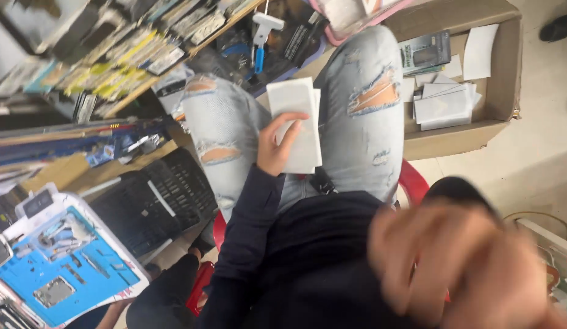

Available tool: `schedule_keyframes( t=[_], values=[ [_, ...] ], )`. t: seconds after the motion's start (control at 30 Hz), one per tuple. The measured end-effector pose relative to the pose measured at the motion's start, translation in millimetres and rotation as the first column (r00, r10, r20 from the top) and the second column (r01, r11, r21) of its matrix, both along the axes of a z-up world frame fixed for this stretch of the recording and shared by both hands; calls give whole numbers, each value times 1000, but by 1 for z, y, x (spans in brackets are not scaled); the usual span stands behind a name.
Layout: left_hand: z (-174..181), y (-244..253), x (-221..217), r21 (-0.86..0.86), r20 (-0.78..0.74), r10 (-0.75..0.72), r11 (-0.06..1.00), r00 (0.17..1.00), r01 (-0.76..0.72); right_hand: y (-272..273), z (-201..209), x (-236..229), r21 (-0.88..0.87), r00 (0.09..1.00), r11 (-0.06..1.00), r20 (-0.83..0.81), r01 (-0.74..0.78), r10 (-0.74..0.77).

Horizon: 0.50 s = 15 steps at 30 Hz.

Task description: Packaging mobile phone screen protectors by placing them into protective sleeves and then into retail boxes.

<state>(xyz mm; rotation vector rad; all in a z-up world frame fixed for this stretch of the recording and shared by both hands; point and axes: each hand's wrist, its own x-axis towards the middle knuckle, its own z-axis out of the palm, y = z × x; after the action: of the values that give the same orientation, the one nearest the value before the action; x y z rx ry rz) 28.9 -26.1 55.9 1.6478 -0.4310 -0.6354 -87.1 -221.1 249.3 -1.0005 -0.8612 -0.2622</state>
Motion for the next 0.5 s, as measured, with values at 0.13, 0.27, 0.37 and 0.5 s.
schedule_keyframes(
  t=[0.13,0.27,0.37,0.5],
  values=[
    [11,5,-8,-47,60,-13,999,998,16,48,-2,8,-63,998,997,-37,55,-57],
    [11,17,-12,-75,84,14,997,996,-7,83,-1,-21,-170,974,968,-94,186,-204],
    [13,24,-23,-101,80,-2,995,997,10,95,-3,-34,-253,939,927,-133,277,-317],
    [-7,34,-31,-114,166,-19,993,986,38,84,-11,-28,-383,853,827,-157,411,-497]
  ],
)
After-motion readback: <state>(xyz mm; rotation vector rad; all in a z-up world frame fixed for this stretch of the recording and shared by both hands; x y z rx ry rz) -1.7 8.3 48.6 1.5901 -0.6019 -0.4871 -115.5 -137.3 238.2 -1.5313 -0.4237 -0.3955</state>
